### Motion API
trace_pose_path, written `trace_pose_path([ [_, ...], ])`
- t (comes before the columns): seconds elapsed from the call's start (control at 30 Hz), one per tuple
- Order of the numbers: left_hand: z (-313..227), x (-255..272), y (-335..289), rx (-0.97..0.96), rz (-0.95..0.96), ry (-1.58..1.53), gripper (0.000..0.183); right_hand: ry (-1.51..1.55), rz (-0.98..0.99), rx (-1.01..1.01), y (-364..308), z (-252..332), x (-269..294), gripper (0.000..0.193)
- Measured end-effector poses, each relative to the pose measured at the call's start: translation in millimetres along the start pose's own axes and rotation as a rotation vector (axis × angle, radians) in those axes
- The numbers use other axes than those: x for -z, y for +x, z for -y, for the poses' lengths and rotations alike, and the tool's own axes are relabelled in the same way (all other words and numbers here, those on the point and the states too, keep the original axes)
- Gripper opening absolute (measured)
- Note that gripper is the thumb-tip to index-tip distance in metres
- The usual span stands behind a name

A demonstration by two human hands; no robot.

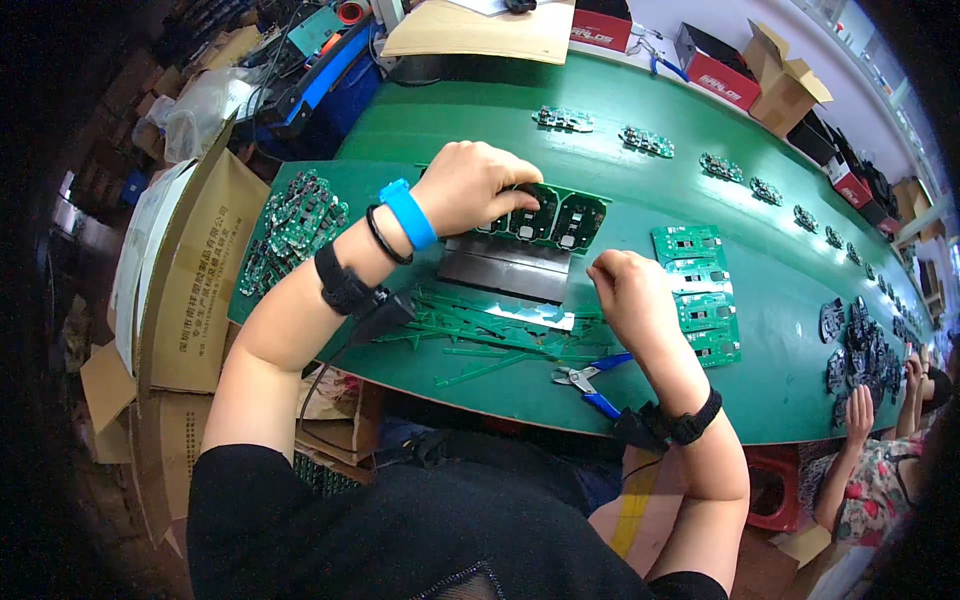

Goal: The person uses pliers to cut and separate individual green circuit boards from larger panel sheets. They place the separated boards into a pile on the table and discard the leftover frame pieces into a box.

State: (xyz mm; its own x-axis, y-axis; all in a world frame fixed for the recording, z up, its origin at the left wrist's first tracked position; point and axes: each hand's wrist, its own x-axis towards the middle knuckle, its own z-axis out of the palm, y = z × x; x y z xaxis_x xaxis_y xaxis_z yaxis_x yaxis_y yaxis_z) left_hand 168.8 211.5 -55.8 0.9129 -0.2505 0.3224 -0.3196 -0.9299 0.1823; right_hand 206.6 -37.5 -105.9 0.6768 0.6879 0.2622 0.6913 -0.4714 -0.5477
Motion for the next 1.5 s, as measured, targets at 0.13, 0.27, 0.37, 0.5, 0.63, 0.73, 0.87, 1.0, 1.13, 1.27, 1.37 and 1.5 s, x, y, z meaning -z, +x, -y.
trace_pose_path([
  [0.13,43,-26,39,-0.032,0.042,-0.074,0.044,-0.034,0.046,-0.077,6,-10,-1,0.013],
  [0.27,86,-21,61,-0.007,0.391,-0.378,0.051,-0.017,-0.007,-0.116,17,-11,-10,0.021],
  [0.37,78,-12,55,0.014,0.35,-0.484,0.041,0.025,-0.051,-0.169,12,-19,-9,0.029],
  [0.5,70,-2,34,0.083,0.318,-0.675,0.036,0.306,0.043,-0.216,15,-12,-6,0.022],
  [0.63,69,5,20,0.167,0.368,-0.753,0.034,0.308,0.009,0.039,8,-6,-5,0.01],
  [0.73,74,4,10,0.306,0.376,-0.839,0.035,0.284,0.016,0.22,-1,-2,-9,0.01],
  [0.87,81,9,2,0.401,0.408,-0.869,0.035,0.019,0.078,0.258,-10,11,5,0.033],
  [1.0,63,8,-4,0.338,0.492,-1.097,0.034,-0.32,-0.261,0.603,-1,42,8,0.043],
  [1.13,41,9,-7,0.246,0.549,-1.163,0.036,-0.377,-0.333,0.853,22,66,5,0.023],
  [1.27,51,49,-20,0.411,0.453,-1.07,0.051,-0.05,-0.279,0.524,51,55,2,0.015],
  [1.37,57,53,-35,0.282,0.355,-1.038,0.04,0.211,-0.16,0.152,59,49,-8,0.016],
  [1.5,56,40,-49,0.296,0.267,-0.936,0.032,0.165,-0.144,0.154,65,46,-24,0.018],
])
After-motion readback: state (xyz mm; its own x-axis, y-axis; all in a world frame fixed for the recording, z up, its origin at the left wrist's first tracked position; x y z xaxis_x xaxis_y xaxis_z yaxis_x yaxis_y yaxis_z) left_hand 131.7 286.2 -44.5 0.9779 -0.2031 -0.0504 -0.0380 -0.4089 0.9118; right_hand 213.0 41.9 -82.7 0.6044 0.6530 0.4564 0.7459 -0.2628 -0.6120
